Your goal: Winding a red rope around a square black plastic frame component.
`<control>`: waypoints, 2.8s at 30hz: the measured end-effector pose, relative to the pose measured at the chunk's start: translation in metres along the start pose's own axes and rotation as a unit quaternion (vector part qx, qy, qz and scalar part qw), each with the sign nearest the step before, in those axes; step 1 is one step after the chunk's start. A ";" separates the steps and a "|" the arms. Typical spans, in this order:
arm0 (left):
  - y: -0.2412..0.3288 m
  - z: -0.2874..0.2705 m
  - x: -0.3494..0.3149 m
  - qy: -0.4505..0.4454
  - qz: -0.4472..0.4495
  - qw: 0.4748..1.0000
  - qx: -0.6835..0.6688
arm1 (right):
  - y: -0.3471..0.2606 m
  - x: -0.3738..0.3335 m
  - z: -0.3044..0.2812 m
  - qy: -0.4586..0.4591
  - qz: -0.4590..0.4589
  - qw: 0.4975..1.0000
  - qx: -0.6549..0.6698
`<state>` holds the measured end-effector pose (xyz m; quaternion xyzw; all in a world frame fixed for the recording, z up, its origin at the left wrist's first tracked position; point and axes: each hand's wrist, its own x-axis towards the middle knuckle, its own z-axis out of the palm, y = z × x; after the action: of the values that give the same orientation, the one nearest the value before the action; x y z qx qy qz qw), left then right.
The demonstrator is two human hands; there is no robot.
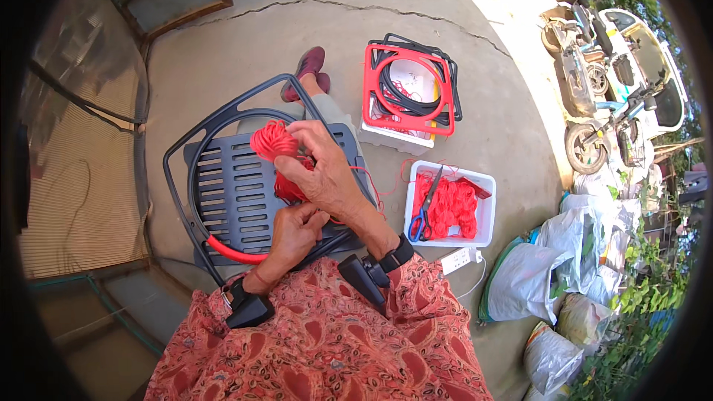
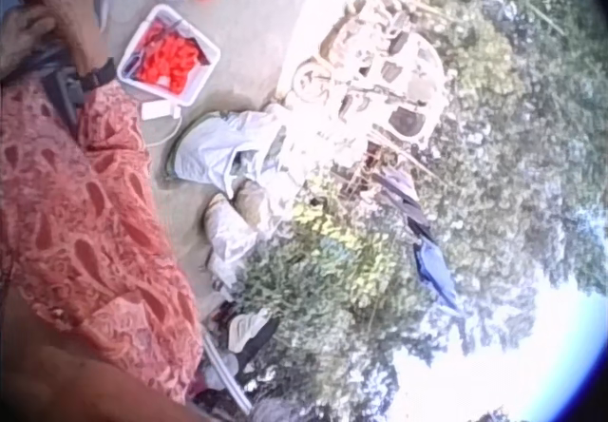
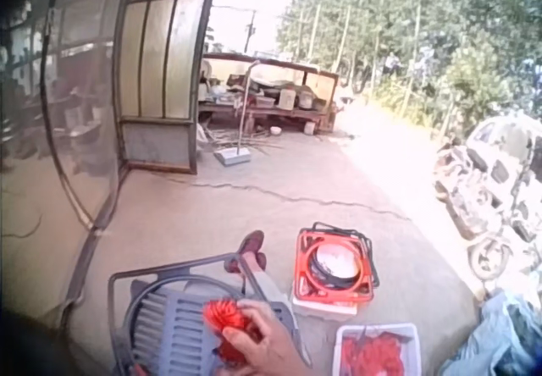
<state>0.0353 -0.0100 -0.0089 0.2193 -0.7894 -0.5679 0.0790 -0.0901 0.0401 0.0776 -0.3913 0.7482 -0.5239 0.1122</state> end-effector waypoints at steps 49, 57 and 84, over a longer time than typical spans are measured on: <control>0.031 -0.018 0.008 -0.053 -0.155 0.941 -0.296 | 0.021 -0.183 -0.086 0.139 0.417 0.890 0.120; 0.021 -0.014 0.005 -0.059 -0.139 0.951 -0.269 | -0.026 -0.103 -0.089 -0.034 0.250 0.962 -0.102; 0.005 -0.001 0.006 0.054 -0.020 0.997 -0.044 | -0.005 -0.058 -0.021 -0.123 0.103 0.952 -0.261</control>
<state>0.0290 -0.0118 -0.0049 0.2617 -0.7534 -0.5912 0.1197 -0.0615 0.0951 0.0769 -0.3894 0.8753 -0.2438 0.1510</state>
